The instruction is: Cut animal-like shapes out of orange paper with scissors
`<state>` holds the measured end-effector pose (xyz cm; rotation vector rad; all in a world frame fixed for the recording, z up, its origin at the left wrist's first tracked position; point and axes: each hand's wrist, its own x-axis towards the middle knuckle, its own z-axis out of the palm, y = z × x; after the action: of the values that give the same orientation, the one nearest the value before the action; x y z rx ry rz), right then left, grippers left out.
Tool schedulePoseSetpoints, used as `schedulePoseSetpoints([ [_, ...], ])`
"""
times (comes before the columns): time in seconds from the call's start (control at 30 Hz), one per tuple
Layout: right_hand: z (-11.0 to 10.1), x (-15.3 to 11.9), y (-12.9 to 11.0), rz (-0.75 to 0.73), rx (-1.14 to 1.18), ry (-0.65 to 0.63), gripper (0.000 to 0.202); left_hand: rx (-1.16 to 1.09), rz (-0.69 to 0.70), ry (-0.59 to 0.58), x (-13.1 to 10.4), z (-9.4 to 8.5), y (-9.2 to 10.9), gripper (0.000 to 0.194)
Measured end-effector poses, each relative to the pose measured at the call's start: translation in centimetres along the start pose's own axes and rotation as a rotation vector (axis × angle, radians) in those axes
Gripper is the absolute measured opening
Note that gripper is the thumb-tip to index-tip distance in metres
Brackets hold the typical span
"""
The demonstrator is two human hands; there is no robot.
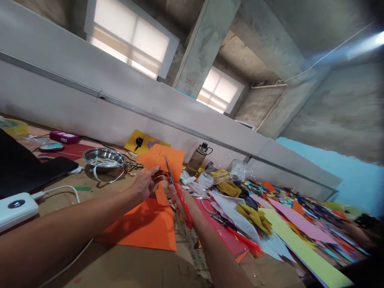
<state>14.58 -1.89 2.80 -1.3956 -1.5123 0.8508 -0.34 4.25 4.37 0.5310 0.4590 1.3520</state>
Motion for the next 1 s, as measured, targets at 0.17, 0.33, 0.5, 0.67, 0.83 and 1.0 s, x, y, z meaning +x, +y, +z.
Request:
schedulePoseSetpoints([
  [0.17, 0.9, 0.2, -0.4, 0.025, 0.123, -0.037, 0.072, -0.003, 0.006, 0.028, -0.3, 0.8, 0.9, 0.016],
  [0.33, 1.0, -0.8, -0.7, 0.116, 0.364, -0.072, 0.080, 0.026, 0.035, 0.028, -0.9, 1.5, 1.3, 0.015],
  [0.5, 0.8, -1.6, -0.7, 0.135, 0.448, -0.102, 0.081, 0.073, 0.064, 0.006, -1.1, 1.7, 1.1, 0.014],
  [0.67, 0.4, -1.8, -0.1, 0.120, 0.422, -0.076, 0.073, 0.125, 0.067, 0.007, -1.2, 1.6, 0.8, 0.016],
  [0.83, 0.1, -1.9, 0.0, 0.093, 0.364, -0.082, 0.081, 0.154, 0.063, 0.014, -1.5, 1.9, 0.9, 0.017],
  [1.0, 0.0, -2.0, -0.2, 0.072, 0.336, -0.099, 0.083, 0.155, 0.049, 0.021, -1.9, 2.4, 1.3, 0.017],
])
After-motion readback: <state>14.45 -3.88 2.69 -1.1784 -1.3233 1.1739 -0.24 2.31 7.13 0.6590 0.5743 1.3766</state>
